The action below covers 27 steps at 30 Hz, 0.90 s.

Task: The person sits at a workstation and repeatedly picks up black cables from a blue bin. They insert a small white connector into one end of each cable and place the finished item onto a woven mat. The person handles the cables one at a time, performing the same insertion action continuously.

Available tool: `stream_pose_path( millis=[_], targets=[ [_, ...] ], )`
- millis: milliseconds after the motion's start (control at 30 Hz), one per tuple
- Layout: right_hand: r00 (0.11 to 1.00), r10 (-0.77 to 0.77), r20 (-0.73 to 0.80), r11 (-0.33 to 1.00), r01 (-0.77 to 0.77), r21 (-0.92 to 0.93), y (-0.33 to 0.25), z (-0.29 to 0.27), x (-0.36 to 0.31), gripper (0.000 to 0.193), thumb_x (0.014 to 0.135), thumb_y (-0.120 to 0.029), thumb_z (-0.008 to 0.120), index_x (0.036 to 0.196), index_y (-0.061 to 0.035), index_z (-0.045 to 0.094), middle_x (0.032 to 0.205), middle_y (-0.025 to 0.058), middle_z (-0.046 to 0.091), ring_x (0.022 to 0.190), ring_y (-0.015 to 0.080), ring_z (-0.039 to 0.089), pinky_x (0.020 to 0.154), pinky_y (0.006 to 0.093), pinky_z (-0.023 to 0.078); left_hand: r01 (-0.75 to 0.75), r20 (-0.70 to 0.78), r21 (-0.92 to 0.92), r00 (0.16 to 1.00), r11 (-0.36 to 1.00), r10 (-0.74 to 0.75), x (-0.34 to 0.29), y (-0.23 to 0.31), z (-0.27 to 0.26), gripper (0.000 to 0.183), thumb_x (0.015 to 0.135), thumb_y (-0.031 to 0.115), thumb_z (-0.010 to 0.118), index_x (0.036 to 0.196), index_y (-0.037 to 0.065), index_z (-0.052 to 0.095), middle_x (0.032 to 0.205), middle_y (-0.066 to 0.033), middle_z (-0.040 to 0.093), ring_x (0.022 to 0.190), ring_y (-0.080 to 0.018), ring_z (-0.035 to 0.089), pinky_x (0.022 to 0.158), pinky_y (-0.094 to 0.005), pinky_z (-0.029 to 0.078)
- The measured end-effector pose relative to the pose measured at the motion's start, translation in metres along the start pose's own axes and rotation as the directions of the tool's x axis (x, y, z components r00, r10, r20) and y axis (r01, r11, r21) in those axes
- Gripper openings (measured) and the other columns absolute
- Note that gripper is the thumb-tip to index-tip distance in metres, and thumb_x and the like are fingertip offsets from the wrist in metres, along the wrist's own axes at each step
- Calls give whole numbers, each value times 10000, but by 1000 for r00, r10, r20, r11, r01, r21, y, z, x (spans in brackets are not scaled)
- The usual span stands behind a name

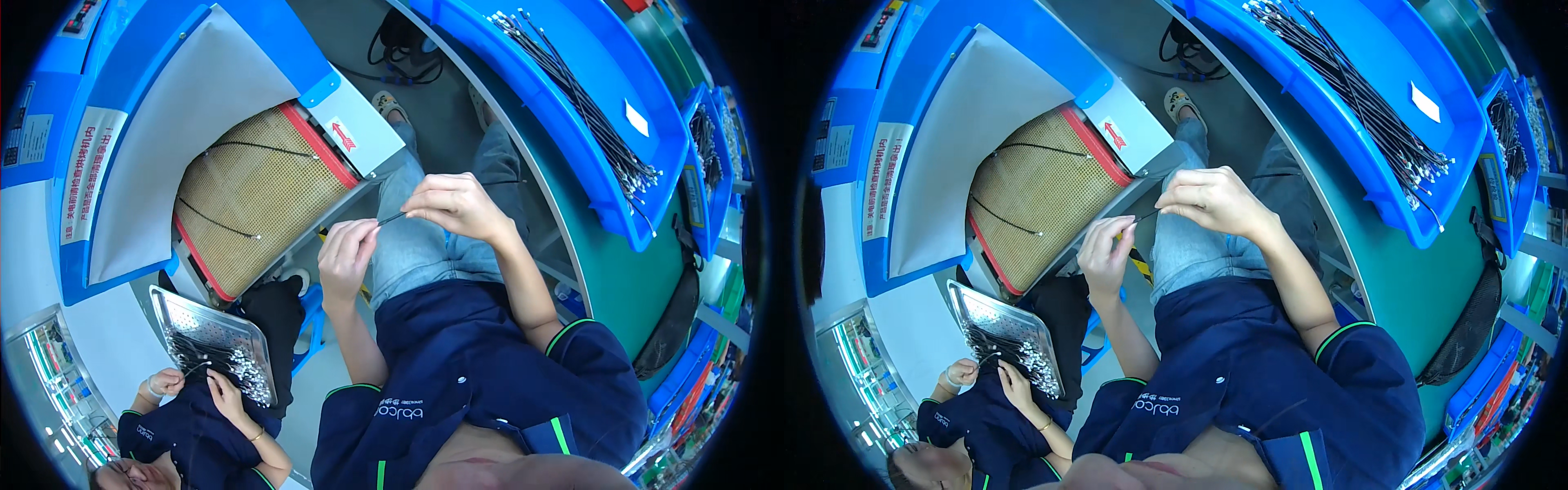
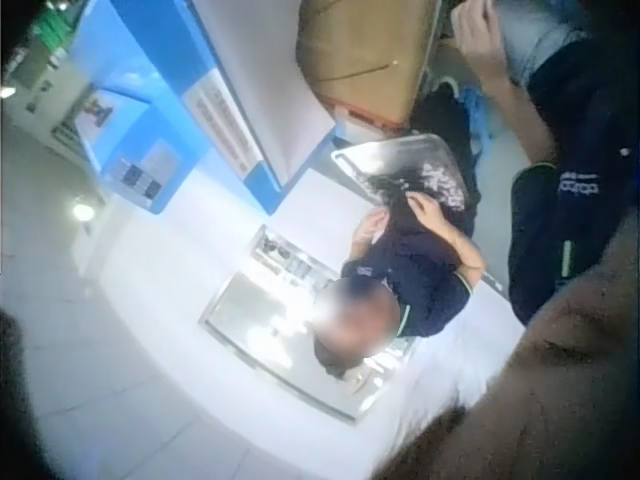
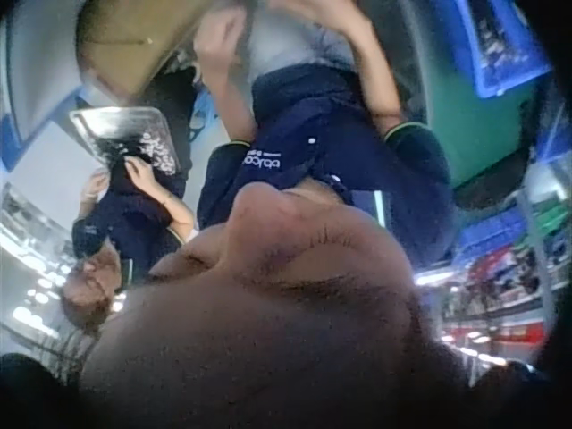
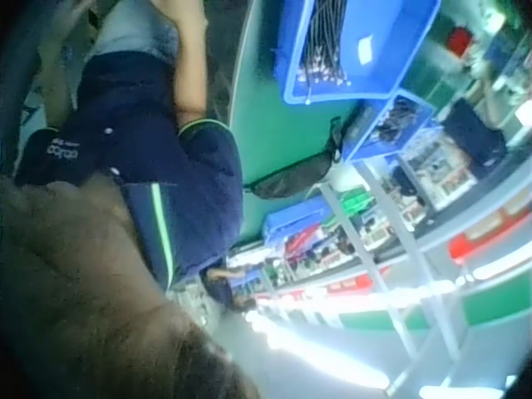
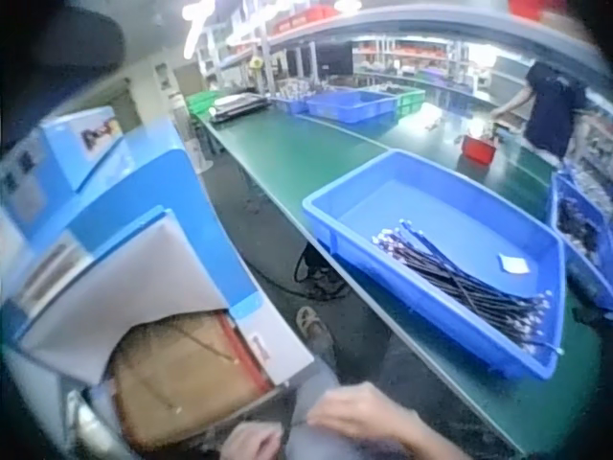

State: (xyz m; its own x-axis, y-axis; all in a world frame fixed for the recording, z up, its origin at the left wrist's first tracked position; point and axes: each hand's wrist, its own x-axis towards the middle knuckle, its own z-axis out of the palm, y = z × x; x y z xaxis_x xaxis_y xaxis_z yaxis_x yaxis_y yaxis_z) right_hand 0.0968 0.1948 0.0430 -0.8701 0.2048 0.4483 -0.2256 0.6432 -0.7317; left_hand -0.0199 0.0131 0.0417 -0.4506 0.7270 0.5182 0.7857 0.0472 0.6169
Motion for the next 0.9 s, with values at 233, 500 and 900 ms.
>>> stream_pose_path(
  millis=[233,500,900],
  targets=[
    [1000,9,17,999,-10,35,2,0,-2,94,771,-158,690,838,-93,680,783,25,625,687,191,627,586,299,495,-60,21,19,998,998,60,-1,2,-4,238,659,-77,711,860,12,623,833,-77,665,744,-236,635,640,-307,514],
    [999,41,21,999,-42,34,1,-3,-2,100,770,-149,686,856,-98,682,792,21,629,697,191,630,594,299,499,-16,21,21,1000,1000,16,-2,-1,-4,217,681,-57,721,864,11,627,838,-84,667,734,-230,640,627,-303,514],
    [999,-23,35,1000,23,4,-5,10,1,111,752,-137,695,857,-101,682,807,10,621,727,182,634,602,298,504,29,41,13,999,999,-30,0,8,2,196,699,-49,712,872,7,641,812,-93,662,729,-232,642,633,-313,511]
  ],
)
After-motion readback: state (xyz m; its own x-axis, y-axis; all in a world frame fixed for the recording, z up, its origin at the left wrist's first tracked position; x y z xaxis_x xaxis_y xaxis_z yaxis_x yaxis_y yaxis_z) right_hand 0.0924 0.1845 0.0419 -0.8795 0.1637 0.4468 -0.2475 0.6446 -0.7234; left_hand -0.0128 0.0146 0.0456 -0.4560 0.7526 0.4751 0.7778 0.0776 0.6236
